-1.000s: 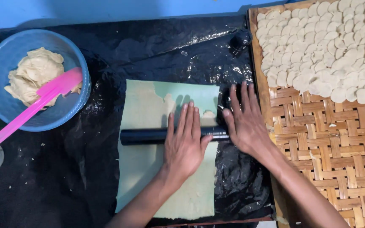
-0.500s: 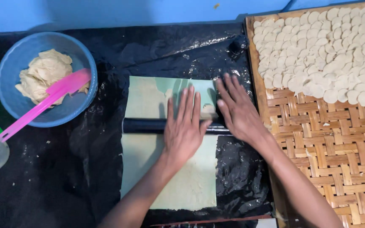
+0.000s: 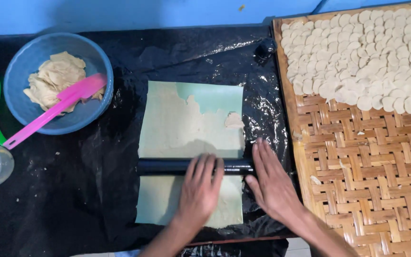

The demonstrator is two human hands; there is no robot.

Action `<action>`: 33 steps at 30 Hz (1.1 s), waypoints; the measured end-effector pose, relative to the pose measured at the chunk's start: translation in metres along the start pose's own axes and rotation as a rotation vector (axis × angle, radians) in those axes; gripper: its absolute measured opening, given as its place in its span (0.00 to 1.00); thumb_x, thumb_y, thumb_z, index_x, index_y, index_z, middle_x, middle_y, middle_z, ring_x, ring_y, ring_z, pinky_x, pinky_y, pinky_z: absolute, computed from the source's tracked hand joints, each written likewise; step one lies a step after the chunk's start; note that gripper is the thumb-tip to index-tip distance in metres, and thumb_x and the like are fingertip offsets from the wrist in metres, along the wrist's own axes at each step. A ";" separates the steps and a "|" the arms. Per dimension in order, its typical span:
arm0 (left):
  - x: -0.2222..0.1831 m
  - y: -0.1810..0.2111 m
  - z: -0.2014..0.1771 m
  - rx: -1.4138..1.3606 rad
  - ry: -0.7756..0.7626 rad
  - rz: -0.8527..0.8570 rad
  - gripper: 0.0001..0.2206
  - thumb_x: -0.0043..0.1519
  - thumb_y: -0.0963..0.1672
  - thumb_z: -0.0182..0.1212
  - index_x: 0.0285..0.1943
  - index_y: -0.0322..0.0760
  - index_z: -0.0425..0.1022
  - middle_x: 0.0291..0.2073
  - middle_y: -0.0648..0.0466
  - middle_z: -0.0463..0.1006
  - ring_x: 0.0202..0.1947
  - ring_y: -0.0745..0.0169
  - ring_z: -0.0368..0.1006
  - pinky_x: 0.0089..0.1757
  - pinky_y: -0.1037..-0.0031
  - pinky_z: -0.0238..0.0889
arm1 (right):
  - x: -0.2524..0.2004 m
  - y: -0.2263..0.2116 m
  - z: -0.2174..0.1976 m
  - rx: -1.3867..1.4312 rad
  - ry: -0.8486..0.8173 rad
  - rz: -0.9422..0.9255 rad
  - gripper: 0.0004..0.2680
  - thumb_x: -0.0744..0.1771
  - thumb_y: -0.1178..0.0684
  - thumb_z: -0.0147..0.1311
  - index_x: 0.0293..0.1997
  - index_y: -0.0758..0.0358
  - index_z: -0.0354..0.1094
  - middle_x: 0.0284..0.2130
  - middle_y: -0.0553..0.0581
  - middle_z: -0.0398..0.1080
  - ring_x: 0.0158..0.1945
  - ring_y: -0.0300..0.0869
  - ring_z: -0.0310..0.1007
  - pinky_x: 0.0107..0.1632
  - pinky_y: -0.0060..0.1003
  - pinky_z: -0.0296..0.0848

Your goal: Rolling out dough and spreading it on a surface using a spatula and roller for chip production.

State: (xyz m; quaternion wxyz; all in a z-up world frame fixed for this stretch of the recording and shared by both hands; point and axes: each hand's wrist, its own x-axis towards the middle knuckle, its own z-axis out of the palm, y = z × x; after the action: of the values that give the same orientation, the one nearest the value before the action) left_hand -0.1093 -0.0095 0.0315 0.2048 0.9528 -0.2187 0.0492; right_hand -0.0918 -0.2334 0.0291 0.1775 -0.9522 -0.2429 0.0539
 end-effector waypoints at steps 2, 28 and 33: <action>0.009 -0.011 -0.003 -0.026 -0.019 0.032 0.21 0.58 0.40 0.55 0.61 0.23 0.68 0.54 0.36 0.71 0.58 0.40 0.67 0.60 0.52 0.56 | 0.010 0.001 -0.009 0.069 0.015 0.043 0.26 0.69 0.46 0.45 0.72 0.79 0.45 0.72 0.78 0.45 0.74 0.66 0.45 0.71 0.53 0.51; 0.040 -0.020 0.019 -0.013 -0.098 -0.051 0.33 0.58 0.37 0.50 0.78 0.31 0.55 0.76 0.37 0.51 0.77 0.42 0.46 0.68 0.45 0.40 | 0.044 0.024 -0.005 -0.091 0.048 0.071 0.23 0.70 0.49 0.44 0.71 0.76 0.51 0.71 0.75 0.50 0.75 0.69 0.43 0.71 0.53 0.50; 0.069 -0.030 0.031 -0.015 -0.033 -0.150 0.29 0.66 0.47 0.53 0.76 0.29 0.56 0.76 0.39 0.52 0.77 0.44 0.44 0.68 0.45 0.38 | 0.073 0.031 -0.003 -0.053 0.113 0.045 0.21 0.71 0.50 0.44 0.70 0.77 0.53 0.70 0.73 0.56 0.75 0.63 0.49 0.73 0.53 0.52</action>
State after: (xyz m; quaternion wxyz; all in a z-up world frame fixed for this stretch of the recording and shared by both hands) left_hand -0.0343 -0.0246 0.0050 0.2113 0.9657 -0.1502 0.0164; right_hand -0.0131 -0.2246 0.0197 0.1645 -0.9633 -0.2122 -0.0022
